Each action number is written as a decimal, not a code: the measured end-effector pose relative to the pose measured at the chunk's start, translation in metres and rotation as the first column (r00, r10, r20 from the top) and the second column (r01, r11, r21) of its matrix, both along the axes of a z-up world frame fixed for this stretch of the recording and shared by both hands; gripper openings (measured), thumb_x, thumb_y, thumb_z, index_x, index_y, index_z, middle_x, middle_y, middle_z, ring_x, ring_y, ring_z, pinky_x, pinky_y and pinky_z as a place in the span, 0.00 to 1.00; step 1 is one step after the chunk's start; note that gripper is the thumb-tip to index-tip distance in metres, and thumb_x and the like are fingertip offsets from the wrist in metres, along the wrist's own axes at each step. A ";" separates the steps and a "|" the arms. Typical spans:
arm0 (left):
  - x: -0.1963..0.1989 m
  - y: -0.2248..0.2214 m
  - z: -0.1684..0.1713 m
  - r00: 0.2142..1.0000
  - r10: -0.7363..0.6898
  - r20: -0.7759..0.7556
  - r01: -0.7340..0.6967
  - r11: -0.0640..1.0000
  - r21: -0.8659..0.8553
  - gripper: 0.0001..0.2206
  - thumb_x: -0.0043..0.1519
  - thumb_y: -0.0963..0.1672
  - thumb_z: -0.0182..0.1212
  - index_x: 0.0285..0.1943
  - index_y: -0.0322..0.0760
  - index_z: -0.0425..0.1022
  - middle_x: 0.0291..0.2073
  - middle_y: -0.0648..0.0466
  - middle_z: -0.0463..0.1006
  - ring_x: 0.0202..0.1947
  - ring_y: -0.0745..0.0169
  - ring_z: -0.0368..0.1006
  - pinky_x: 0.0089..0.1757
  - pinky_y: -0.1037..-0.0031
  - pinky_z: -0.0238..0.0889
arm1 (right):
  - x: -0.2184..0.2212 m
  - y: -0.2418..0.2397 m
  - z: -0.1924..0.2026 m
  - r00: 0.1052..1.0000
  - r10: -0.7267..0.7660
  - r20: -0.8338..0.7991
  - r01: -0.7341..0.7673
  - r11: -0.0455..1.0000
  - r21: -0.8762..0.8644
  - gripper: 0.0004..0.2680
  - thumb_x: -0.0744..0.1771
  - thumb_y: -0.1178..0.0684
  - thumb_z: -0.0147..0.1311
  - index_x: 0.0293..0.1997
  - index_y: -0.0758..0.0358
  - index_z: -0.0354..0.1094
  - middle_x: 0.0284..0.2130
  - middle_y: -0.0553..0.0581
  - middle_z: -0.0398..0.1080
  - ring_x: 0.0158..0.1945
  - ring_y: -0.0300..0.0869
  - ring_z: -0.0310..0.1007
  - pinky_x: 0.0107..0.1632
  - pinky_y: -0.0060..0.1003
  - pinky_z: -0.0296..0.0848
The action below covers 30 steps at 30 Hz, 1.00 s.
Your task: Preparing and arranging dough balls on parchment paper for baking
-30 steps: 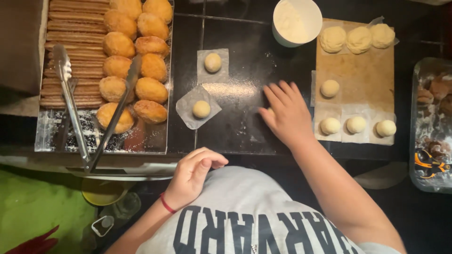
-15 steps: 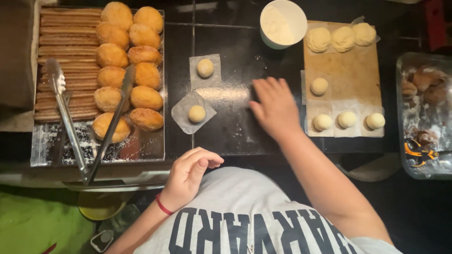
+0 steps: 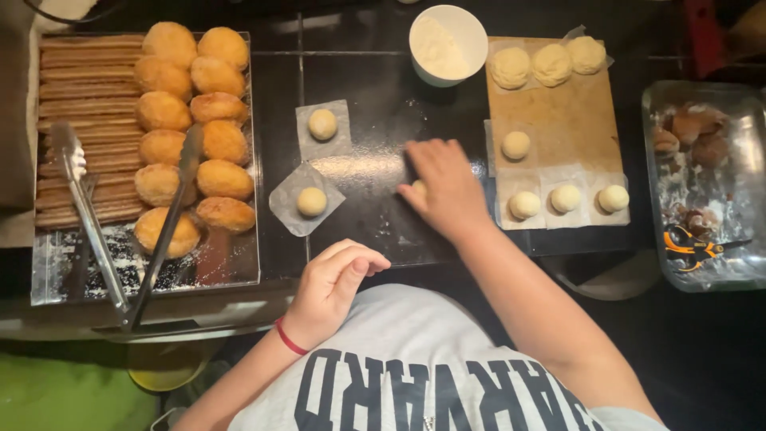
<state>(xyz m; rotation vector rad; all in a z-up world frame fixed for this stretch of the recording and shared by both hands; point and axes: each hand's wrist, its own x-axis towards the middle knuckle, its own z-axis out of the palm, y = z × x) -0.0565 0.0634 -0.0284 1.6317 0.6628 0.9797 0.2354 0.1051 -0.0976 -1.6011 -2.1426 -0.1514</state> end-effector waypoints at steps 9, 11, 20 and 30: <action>0.030 0.014 -0.007 0.974 0.076 -0.213 -0.063 0.996 0.069 0.08 0.72 0.45 0.62 0.50 0.42 0.86 0.38 0.51 0.86 0.40 0.49 0.84 0.45 0.63 0.78 | 0.024 -0.091 0.031 0.963 -0.172 -0.208 0.167 0.985 -0.043 0.39 0.61 0.34 0.74 0.75 0.69 0.63 0.62 0.69 0.68 0.71 0.62 0.64 0.79 0.60 0.52; 0.042 0.018 -0.010 0.958 0.104 -0.266 -0.080 0.992 0.097 0.07 0.69 0.45 0.65 0.53 0.43 0.86 0.40 0.51 0.86 0.42 0.49 0.84 0.46 0.63 0.79 | 0.036 -0.119 0.035 0.946 -0.172 -0.276 0.170 0.985 -0.030 0.36 0.64 0.37 0.73 0.76 0.70 0.60 0.64 0.71 0.66 0.71 0.64 0.63 0.78 0.60 0.54; 0.160 0.027 -0.037 0.769 0.126 -0.627 0.094 0.947 0.307 0.34 0.69 0.53 0.59 0.79 0.29 0.62 0.77 0.35 0.62 0.80 0.32 0.51 0.75 0.43 0.37 | 0.065 -0.248 0.040 0.816 -0.498 -0.293 0.458 0.867 -0.195 0.17 0.71 0.51 0.57 0.69 0.65 0.70 0.61 0.65 0.69 0.65 0.53 0.70 0.67 0.46 0.70; 0.181 0.139 -0.069 0.609 0.478 -0.633 0.152 0.713 0.684 0.35 0.67 0.58 0.59 0.75 0.31 0.68 0.72 0.40 0.71 0.74 0.36 0.61 0.70 0.49 0.49 | 0.089 -0.293 0.035 0.782 -0.566 -0.262 0.560 0.822 -0.105 0.15 0.72 0.55 0.58 0.67 0.69 0.72 0.59 0.67 0.71 0.60 0.53 0.72 0.65 0.45 0.73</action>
